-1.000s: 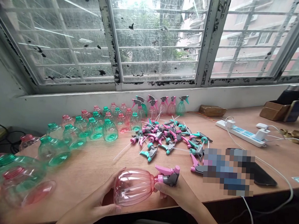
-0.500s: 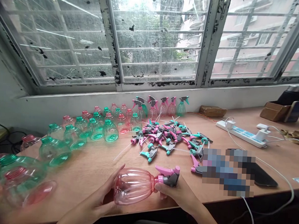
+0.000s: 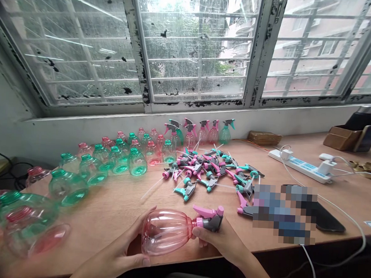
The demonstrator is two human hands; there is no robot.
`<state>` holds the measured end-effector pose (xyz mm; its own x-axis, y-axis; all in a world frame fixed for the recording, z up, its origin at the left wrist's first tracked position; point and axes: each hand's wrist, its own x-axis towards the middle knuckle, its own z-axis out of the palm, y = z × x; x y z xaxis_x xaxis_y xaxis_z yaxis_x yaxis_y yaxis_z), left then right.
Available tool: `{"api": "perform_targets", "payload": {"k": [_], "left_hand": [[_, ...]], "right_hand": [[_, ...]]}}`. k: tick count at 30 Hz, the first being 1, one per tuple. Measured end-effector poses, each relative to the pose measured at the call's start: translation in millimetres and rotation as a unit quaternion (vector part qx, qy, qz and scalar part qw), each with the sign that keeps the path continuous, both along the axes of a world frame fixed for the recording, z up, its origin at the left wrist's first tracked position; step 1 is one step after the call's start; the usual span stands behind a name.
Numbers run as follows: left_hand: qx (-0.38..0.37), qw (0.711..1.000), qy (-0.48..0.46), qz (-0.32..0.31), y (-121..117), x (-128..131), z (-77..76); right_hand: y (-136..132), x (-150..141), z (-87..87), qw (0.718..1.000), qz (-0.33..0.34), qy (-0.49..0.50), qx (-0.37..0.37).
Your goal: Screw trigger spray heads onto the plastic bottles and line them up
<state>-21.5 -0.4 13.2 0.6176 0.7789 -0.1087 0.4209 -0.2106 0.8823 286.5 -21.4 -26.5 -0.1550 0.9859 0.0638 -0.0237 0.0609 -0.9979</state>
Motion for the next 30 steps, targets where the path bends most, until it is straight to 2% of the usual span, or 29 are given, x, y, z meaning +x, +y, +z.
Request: {"api": "perform_targets", "payload": {"k": [7, 18, 26, 30], "left_hand": [[0.007, 1.0, 0.003, 0.01, 0, -1, -2.5], [0.006, 1.0, 0.009, 0.007, 0, -2, -3.1], [0.02, 1.0, -0.012, -0.016, 5, -5, -12.6], [0.027, 1.0, 0.011, -0.01, 2, -4, -8.6]], "right_hand": [[-1, 0, 3.0, 0.999, 0.009, 0.033, -0.009], [-1, -1, 5.4, 1.0, 0.012, 0.024, -0.012], [-1, 0, 4.8, 0.999, 0.021, 0.043, -0.002], [0, 1, 2.6, 0.999, 0.029, 0.033, 0.002]]}}
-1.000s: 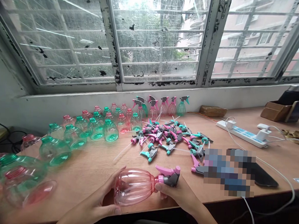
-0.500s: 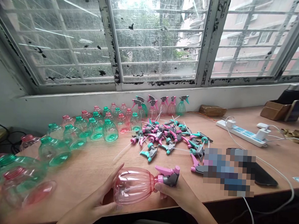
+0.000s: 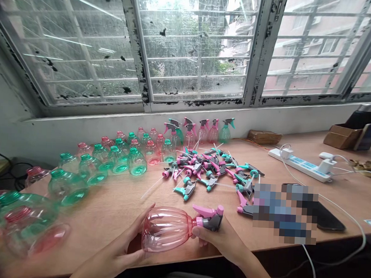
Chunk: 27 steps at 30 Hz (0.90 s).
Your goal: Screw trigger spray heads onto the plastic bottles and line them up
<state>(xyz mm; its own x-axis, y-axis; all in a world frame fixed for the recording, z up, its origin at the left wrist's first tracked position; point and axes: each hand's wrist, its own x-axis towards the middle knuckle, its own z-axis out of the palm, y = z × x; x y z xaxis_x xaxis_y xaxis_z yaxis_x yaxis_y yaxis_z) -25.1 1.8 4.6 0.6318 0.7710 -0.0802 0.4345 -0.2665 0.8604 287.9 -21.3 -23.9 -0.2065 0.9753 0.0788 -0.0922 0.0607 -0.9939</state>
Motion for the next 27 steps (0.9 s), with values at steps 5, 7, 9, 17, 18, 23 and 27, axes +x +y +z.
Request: {"api": "perform_targets", "payload": {"k": [5, 7, 9, 17, 18, 23, 27], "left_hand": [[-0.013, 1.0, 0.007, 0.011, -3, 3, 11.0], [-0.02, 1.0, 0.002, 0.013, -3, 3, 11.0], [-0.023, 1.0, 0.0, 0.012, -1, 2, 7.6], [0.002, 1.0, 0.001, 0.011, 3, -4, -9.6], [0.005, 1.0, 0.002, 0.012, 3, -4, -9.4], [0.003, 1.0, 0.011, 0.019, 0, -1, -0.9], [-0.003, 1.0, 0.015, 0.027, -2, 4, 7.0]], "right_hand": [[0, 1, -0.8, 1.0, 0.004, -0.008, 0.002], [0, 1, -0.5, 1.0, 0.0, 0.001, -0.001], [0, 0, 0.0, 1.0, 0.001, 0.006, -0.001], [0, 0, 0.1, 1.0, -0.001, -0.007, -0.002], [0, 0, -0.5, 1.0, 0.001, -0.01, -0.001], [1, 1, -3.6, 1.0, 0.0, -0.015, 0.001], [1, 1, -3.1, 1.0, -0.007, -0.013, -0.001]]}}
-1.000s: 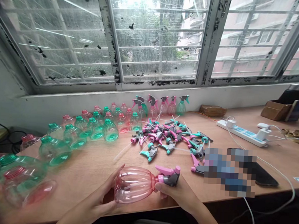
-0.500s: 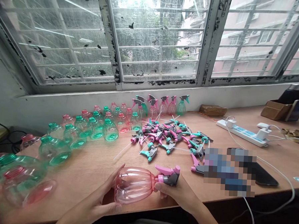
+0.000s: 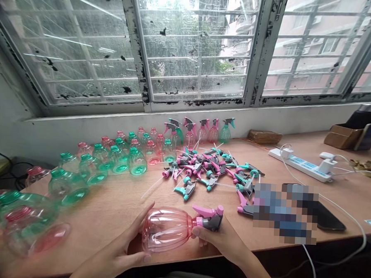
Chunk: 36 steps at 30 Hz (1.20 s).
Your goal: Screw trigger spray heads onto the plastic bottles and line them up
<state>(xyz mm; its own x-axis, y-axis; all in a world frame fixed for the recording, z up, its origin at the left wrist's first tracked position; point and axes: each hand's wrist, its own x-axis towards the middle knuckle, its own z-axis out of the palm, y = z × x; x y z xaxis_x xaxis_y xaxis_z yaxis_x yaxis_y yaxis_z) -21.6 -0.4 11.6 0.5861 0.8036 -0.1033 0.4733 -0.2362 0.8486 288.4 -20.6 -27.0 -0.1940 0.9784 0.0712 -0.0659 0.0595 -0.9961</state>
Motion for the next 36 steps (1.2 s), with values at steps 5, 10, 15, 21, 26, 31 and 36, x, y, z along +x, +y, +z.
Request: {"api": "perform_targets", "payload": {"k": [5, 10, 15, 21, 26, 31, 36], "left_hand": [[-0.001, 1.0, 0.002, 0.006, -0.7, 1.0, 1.5], [-0.008, 1.0, 0.006, -0.003, -0.6, -0.9, 0.7], [-0.015, 1.0, -0.006, -0.007, 0.2, -1.7, -0.6], [-0.023, 1.0, -0.014, -0.008, 0.6, -1.1, 0.9], [-0.035, 0.999, -0.022, -0.009, 0.1, 0.5, 3.6], [-0.029, 0.999, -0.021, -0.006, -0.3, 0.8, 3.0], [-0.022, 1.0, -0.018, -0.009, 0.3, -0.3, 1.2]], "right_hand": [[-1.1, -0.1, 2.4, 1.0, -0.003, -0.008, -0.006], [-1.5, -0.5, 2.7, 1.0, -0.01, -0.02, -0.006], [-1.7, -1.8, 3.6, 1.0, -0.01, -0.001, -0.01], [-1.0, -0.6, 2.6, 1.0, -0.007, -0.006, -0.01], [-1.3, -0.4, 1.8, 1.0, -0.007, -0.003, -0.01], [-1.8, -0.7, 2.0, 1.0, -0.017, -0.004, -0.016], [-1.4, 0.4, 2.4, 0.999, -0.013, -0.029, -0.01]]}}
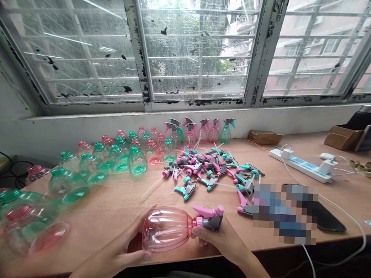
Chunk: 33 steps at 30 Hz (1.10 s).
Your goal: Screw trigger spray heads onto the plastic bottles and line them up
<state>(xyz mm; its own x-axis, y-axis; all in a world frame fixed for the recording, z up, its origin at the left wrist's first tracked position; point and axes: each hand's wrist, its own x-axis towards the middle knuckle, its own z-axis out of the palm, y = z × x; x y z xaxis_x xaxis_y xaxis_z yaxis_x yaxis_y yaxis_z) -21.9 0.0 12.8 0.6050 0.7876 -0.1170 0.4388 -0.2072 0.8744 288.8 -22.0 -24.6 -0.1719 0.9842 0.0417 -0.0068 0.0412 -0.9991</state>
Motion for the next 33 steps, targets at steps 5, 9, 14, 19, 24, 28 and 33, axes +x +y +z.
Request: {"api": "perform_targets", "payload": {"k": [5, 9, 14, 19, 24, 28, 33], "left_hand": [[0.016, 1.0, 0.002, -0.005, 3, -4, -8.8], [0.04, 0.999, 0.005, -0.006, 3, -6, -13.3], [0.029, 0.999, 0.032, 0.003, 2, -3, -5.9], [0.019, 0.999, 0.027, 0.011, 0, 0, 0.5], [0.011, 1.0, 0.022, 0.013, -2, 0, 1.1], [0.009, 1.0, 0.02, 0.012, -2, 0, 1.6], [0.014, 1.0, 0.021, 0.012, -1, 1, 2.5]], "right_hand": [[1, 0, -1.8, 1.0, 0.017, 0.015, 0.005], [2, 0, -3.2, 1.0, 0.015, 0.017, 0.005], [1, 0, -2.4, 1.0, 0.022, 0.019, 0.003], [1, -1, -1.3, 1.0, 0.009, 0.016, 0.001], [1, -1, 0.2, 1.0, 0.019, 0.018, 0.004], [0, -1, 1.1, 1.0, 0.017, 0.022, 0.006], [0, -2, 2.3, 0.999, 0.024, 0.029, -0.002]]}}
